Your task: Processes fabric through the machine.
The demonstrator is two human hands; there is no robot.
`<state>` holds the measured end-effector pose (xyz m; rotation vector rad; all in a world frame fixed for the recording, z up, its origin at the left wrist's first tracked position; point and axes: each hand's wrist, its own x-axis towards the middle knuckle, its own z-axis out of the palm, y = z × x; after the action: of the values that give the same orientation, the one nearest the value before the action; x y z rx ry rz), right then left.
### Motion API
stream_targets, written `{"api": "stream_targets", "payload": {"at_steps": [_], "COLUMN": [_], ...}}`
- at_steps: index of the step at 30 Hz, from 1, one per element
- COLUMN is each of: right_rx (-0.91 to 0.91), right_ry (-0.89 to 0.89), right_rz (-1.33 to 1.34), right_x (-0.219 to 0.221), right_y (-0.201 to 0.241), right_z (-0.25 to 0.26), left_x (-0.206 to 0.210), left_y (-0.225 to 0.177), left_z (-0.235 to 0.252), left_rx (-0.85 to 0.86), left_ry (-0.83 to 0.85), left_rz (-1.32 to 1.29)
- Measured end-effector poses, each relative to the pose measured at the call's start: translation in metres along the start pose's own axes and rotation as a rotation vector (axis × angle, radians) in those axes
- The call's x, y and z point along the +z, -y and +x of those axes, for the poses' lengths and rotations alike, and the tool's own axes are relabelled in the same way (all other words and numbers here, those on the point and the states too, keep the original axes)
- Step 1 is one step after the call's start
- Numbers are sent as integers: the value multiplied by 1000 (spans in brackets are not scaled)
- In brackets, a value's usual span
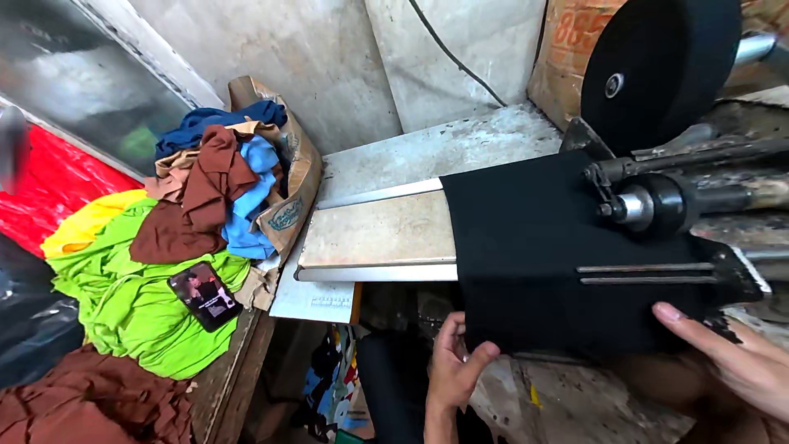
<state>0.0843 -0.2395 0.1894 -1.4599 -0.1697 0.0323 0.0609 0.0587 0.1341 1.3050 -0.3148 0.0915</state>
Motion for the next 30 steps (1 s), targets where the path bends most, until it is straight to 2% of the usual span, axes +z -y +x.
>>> {"api": "stream_targets", "payload": {"at_steps": [9, 15, 19, 21, 22, 24, 25, 26, 27, 30], "right_rx": [-52, -15, -30, -19, -12, 2, 7, 8, 7, -9], "right_ry": [1, -6, -33, -47, -55, -73, -82, -93, -106, -108], "right_rz": [-5, -51, -34, 8, 22, 22, 17, 19, 23, 21], "right_x": [-4, -1, 0, 1, 2, 6, 8, 9, 10, 8], "right_y": [-13, -6, -7, -7, -6, 0, 2, 2, 1, -2], "right_z": [3, 3, 4, 5, 5, 5, 5, 5, 5, 7], "left_x": [0, -1, -5, -8, -8, -3, 3, 11, 21, 56], "left_y": [-1, 9, 50, 89, 109, 139, 145, 147, 148, 152], "left_z": [0, -4, -21, -42, -55, -77, -81, -82, -80, -65], "left_rx": [3, -12, -90, -215, -345, -723, -931, -1062, -1123, -1139], "left_ry": [12, -90, -277, -427, -488, -548, -518, -473, -431, -358], "left_rz": [13, 32, 71, 188, 252, 314, 298, 238, 167, 25]}}
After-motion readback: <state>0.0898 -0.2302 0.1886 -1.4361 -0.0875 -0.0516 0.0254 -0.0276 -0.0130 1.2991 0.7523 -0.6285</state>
